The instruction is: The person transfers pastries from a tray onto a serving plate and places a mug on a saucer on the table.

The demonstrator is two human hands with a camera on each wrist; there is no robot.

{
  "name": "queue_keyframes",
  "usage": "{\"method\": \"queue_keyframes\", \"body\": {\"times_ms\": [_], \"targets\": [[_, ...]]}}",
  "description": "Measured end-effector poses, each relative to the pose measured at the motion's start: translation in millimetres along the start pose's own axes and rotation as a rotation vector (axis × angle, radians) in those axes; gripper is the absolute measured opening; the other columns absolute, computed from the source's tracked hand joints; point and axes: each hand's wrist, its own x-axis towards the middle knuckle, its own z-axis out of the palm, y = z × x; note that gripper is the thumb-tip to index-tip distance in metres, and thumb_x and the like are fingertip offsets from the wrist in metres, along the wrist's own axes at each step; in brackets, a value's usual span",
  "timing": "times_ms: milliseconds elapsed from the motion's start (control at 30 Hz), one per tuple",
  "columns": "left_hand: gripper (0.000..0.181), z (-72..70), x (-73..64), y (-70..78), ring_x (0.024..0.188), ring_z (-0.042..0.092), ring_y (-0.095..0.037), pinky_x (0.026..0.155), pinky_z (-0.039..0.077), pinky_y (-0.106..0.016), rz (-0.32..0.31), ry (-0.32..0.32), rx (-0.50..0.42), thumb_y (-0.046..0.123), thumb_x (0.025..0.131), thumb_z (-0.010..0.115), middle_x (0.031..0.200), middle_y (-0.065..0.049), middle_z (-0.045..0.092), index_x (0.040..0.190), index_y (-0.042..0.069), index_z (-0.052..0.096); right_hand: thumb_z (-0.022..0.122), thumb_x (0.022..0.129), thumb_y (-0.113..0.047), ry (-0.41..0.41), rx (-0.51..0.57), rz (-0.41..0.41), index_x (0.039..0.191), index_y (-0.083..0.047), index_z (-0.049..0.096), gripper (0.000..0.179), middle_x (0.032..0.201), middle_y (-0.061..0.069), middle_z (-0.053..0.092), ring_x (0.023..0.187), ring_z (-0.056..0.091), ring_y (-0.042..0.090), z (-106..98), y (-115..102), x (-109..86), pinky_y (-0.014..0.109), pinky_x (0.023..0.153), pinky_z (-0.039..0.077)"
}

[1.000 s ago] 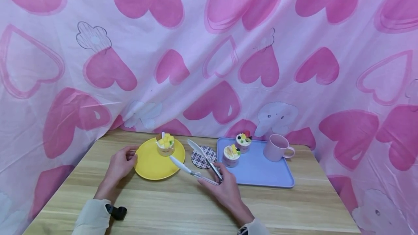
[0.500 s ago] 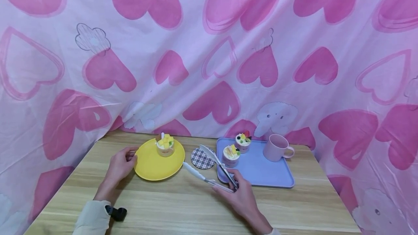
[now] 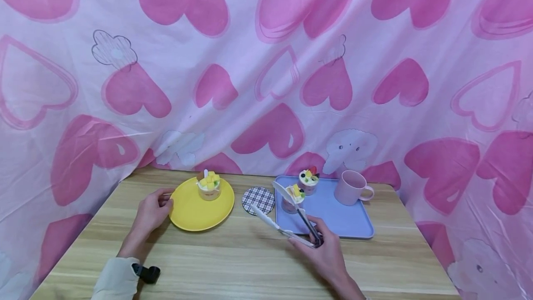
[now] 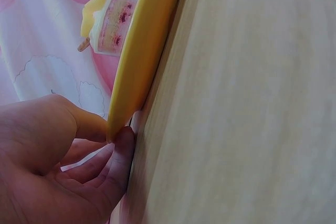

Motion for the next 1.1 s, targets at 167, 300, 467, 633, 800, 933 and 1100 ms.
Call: {"method": "queue_keyframes", "body": {"times_ms": [167, 300, 467, 633, 800, 933, 1100], "targets": [[0.039, -0.2, -0.2, 0.0, 0.109, 0.073, -0.035, 0.074, 0.051, -0.013, 0.013, 0.007, 0.002, 0.008, 0.104, 0.062, 0.121, -0.027, 0.076, 0.141, -0.005, 0.066, 0.102, 0.072, -0.04, 0.063, 0.008, -0.059, 0.133, -0.031, 0.07, 0.069, 0.074, -0.005, 0.058, 0.066, 0.051, 0.007, -8.6, 8.7, 2.1, 0.021, 0.057, 0.041], [0.039, -0.1, -0.5, 0.3, 0.109, 0.073, -0.035, 0.075, 0.053, -0.015, 0.014, 0.003, 0.003, 0.007, 0.104, 0.062, 0.122, -0.027, 0.076, 0.141, -0.004, 0.065, 0.103, 0.072, -0.039, 0.095, 0.004, -0.066, 0.133, -0.03, 0.07, 0.07, 0.075, -0.005, 0.058, 0.066, 0.05, 0.006, -12.4, 14.7, 4.8, 0.023, 0.055, 0.041], [0.04, 0.1, -0.7, 1.0, 0.109, 0.072, -0.035, 0.081, 0.062, -0.028, 0.012, -0.002, 0.002, 0.008, 0.104, 0.062, 0.122, -0.027, 0.075, 0.142, -0.004, 0.065, 0.103, 0.071, -0.04, 0.116, -0.005, -0.022, 0.134, -0.032, 0.07, 0.072, 0.076, -0.005, 0.057, 0.066, 0.051, 0.008, -18.1, 19.9, 7.1, 0.024, 0.055, 0.041], [0.039, 0.0, -0.6, 0.7, 0.109, 0.073, -0.036, 0.083, 0.062, -0.03, 0.013, 0.002, 0.003, 0.008, 0.104, 0.062, 0.122, -0.027, 0.075, 0.141, -0.004, 0.065, 0.102, 0.071, -0.046, 0.142, -0.056, 0.014, 0.135, -0.032, 0.069, 0.073, 0.077, -0.005, 0.058, 0.069, 0.052, 0.01, -22.9, 23.9, 9.8, 0.024, 0.056, 0.04], [0.039, -0.1, -0.6, -0.4, 0.109, 0.073, -0.035, 0.076, 0.054, -0.015, 0.014, 0.003, 0.003, 0.008, 0.104, 0.062, 0.122, -0.027, 0.076, 0.141, -0.004, 0.065, 0.101, 0.071, -0.05, 0.151, -0.112, 0.052, 0.135, -0.029, 0.069, 0.074, 0.076, -0.005, 0.058, 0.07, 0.053, 0.011, -24.6, 27.8, 12.8, 0.023, 0.059, 0.041], [0.04, 0.0, -0.5, -0.5, 0.11, 0.073, -0.035, 0.077, 0.054, -0.017, 0.013, -0.001, 0.006, 0.008, 0.104, 0.062, 0.123, -0.027, 0.075, 0.142, -0.004, 0.065, 0.101, 0.07, -0.051, 0.146, -0.139, 0.072, 0.133, -0.028, 0.07, 0.074, 0.075, -0.004, 0.058, 0.069, 0.053, 0.01, -24.4, 31.6, 14.5, 0.023, 0.06, 0.04], [0.04, -0.4, -0.3, 0.8, 0.109, 0.073, -0.036, 0.081, 0.058, -0.024, 0.018, 0.002, 0.015, 0.008, 0.104, 0.062, 0.123, -0.027, 0.075, 0.142, -0.005, 0.065, 0.1, 0.069, -0.056, 0.144, -0.193, 0.086, 0.131, -0.025, 0.072, 0.075, 0.073, -0.004, 0.057, 0.069, 0.052, 0.011, -23.7, 35.9, 15.6, 0.023, 0.063, 0.039]]}}
